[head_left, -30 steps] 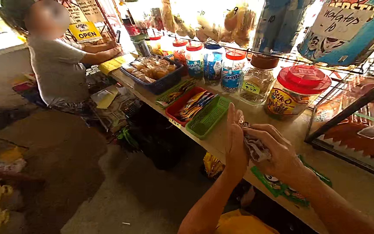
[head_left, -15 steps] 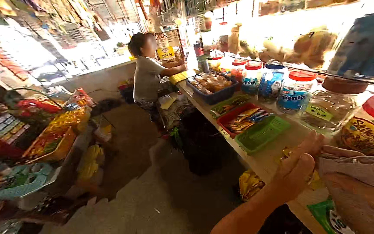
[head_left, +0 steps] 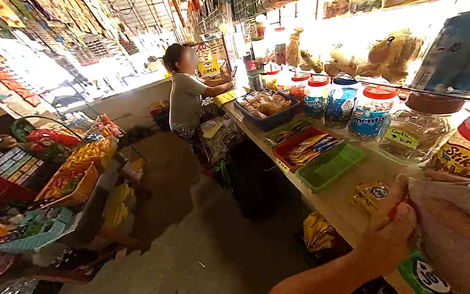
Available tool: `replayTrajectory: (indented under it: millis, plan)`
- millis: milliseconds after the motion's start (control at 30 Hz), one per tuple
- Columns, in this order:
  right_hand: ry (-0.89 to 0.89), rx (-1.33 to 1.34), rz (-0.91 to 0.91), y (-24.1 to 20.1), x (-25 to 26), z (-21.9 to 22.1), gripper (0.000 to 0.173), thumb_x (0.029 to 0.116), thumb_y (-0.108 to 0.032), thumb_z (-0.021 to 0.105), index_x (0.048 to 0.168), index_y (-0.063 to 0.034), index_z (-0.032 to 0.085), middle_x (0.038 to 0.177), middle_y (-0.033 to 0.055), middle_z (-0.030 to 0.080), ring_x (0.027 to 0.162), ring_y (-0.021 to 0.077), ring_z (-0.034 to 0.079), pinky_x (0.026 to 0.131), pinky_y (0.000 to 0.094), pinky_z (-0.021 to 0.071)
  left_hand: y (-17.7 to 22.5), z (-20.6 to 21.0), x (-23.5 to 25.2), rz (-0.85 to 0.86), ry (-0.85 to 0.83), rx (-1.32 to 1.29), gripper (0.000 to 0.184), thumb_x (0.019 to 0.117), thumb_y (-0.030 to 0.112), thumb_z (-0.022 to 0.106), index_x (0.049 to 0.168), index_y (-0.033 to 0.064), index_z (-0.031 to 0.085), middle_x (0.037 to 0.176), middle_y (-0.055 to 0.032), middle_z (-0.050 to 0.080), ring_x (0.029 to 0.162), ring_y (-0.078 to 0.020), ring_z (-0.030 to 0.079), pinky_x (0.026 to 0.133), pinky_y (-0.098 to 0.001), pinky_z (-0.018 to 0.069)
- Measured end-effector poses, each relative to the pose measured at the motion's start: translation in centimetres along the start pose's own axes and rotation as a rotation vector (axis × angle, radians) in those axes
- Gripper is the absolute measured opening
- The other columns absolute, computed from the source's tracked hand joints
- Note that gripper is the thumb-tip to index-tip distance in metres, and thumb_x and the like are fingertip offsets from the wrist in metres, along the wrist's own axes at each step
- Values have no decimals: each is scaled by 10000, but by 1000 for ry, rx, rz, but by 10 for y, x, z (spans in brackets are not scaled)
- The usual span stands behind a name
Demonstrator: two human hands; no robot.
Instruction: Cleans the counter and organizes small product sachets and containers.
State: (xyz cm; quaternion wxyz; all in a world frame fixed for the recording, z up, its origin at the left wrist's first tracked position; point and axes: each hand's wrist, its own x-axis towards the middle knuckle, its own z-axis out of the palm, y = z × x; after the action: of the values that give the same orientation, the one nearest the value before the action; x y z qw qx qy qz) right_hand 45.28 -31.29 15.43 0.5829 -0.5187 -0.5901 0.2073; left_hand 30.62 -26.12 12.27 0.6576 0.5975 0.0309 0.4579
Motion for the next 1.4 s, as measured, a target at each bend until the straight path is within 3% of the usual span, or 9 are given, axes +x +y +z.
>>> replayTrajectory:
  millis: [100,200,400,500,633,800,967,1233,1400]
  plan:
    - [131,-151,-193,10,-8,31,538,1036,-235,576,1355,180,453,1341,148,596,1230,-14,553,1067,179,455,0,8,4,49,24,90,587,1083,150,250,1539,-189,104,1600,-345,226,1501,-227,285,1224,-308,216]
    - [60,-221,-241,8,-21,45,417,1081,-271,490,1292,70,603,1288,139,624,1219,5,555,1060,189,451,10,-1,22,100,94,167,678,1099,308,204,1495,-240,164,1588,-362,256,1516,-247,283,1238,-315,212]
    - [144,-272,-427,22,-6,33,339,1077,-268,514,1307,-25,569,1268,55,624,1202,4,556,1055,194,453,3,10,9,63,76,168,776,1100,462,159,1530,-185,157,1614,-310,244,1518,-199,270,1242,-316,211]
    - [209,-202,-277,18,-5,29,404,1045,-195,562,1263,143,521,1264,87,639,1189,-37,580,1049,168,482,-4,20,-4,52,64,168,667,1106,302,200,1528,-209,120,1605,-357,211,1522,-239,258,1242,-314,185]
    - [120,-322,-309,20,-16,46,394,1070,-258,502,1279,55,618,1240,181,641,1176,74,582,1037,211,455,-5,1,11,106,119,177,735,1111,407,178,1509,-210,174,1608,-327,244,1522,-212,269,1237,-316,220]
    - [57,-289,-348,24,-15,48,358,1069,-327,514,1290,-58,597,1209,84,645,1148,14,587,1004,174,477,1,-5,12,97,162,127,761,1101,450,199,1517,-188,197,1598,-293,288,1493,-185,314,1220,-306,253]
    - [148,-216,-281,31,-9,37,391,1039,-207,554,1254,118,566,1247,127,646,1179,-13,587,1036,164,478,-2,10,-7,79,94,191,657,1091,273,199,1502,-238,156,1606,-379,179,1545,-278,199,1253,-335,156]
    - [32,-346,-324,22,-21,55,358,1054,-347,544,1282,-75,596,1158,104,654,1088,32,619,946,170,509,14,-14,14,72,221,46,733,1098,408,197,1538,-175,135,1592,-291,298,1477,-179,351,1211,-295,281]
    - [149,-328,-294,31,-12,50,391,1034,-275,545,1257,41,604,1193,172,654,1142,61,605,1002,188,482,8,-2,6,156,167,108,832,1096,503,180,1501,-224,161,1596,-343,243,1520,-212,271,1236,-305,227]
